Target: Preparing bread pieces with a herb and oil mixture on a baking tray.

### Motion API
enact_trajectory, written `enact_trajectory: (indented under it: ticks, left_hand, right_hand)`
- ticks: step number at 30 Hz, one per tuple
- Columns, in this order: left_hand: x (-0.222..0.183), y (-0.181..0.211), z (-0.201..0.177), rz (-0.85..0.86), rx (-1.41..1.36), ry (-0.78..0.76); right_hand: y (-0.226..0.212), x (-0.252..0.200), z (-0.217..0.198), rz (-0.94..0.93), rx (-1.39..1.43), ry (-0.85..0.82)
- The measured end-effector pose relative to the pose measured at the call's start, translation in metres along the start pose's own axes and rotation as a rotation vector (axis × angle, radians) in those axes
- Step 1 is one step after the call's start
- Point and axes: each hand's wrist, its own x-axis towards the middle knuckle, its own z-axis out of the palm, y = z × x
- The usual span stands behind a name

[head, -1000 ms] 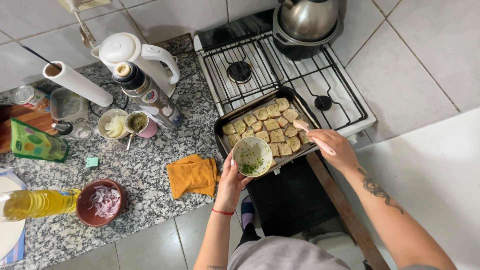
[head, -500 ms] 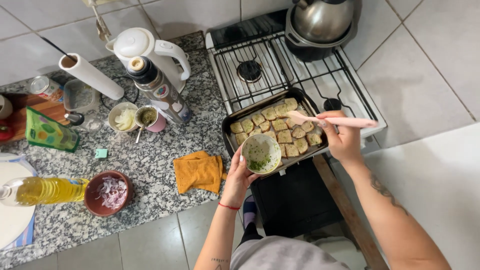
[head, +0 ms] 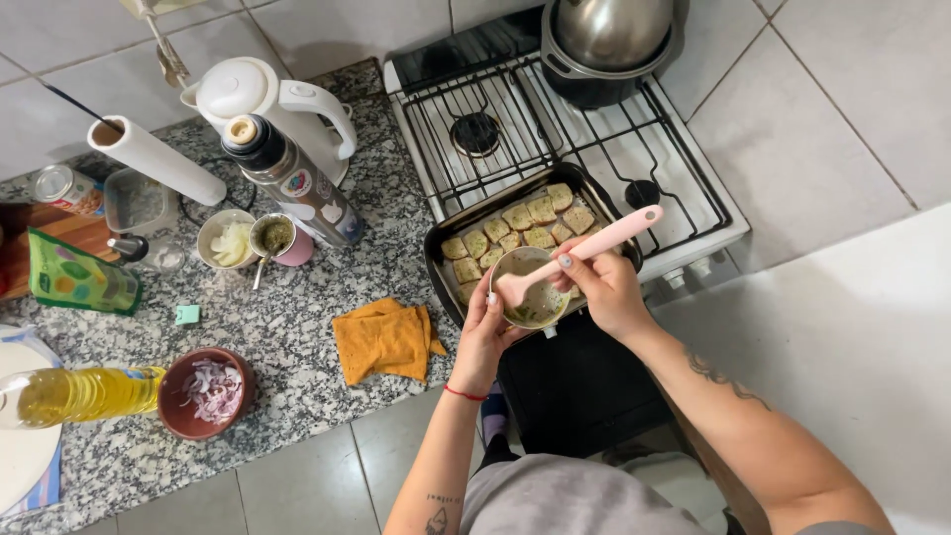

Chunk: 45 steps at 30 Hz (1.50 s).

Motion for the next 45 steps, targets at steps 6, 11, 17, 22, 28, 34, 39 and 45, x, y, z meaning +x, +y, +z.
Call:
enact_trajectory:
  ticks: [6,11,17,22,28,34,39,45]
  left_hand:
    - [0.000,-0.001,-0.003,-0.008,-0.051,-0.018]
    - [0.000,-0.002,0.002,-0.027,-0.027,-0.016]
    - [0.001,-0.005,-0.003,-0.044,-0.042,0.020]
    - [0.004,-0.002,-0.004,-0.047,-0.051,0.023]
    - [0.010,-0.004,-0.009,-0.078,-0.015,0.094]
    - [0.016,0.001,-0.015,-0.068,-0.036,0.083]
    - [0.007,0.010,-0.029,-0.052,-0.026,0.147]
    - [-0.010,0.023,-0.035,-0.025,-0.048,0.147]
  right_hand:
    - [-0.024,-0.007,-0.006,-0.117,-0.550,0.102]
    - [-0.028,-0.005,0.010,-0.133,-0.316,0.051]
    - [-0.003,-0.005,-0.001,-0.110,-0.285,0.068]
    - [0.004,0.000,0.001,-0.149,-0.167,0.127]
    - [0.034,-0.007,-0.009,0.021,-0.014,0.108]
    - [0.048,0.002,-0.064,0.328,0.430,0.435]
    - [0.051,0.045,-0.101,0.106,0.251,0.668]
    - [0.077,0.074,-0.109,-0.150,-0.365,0.588]
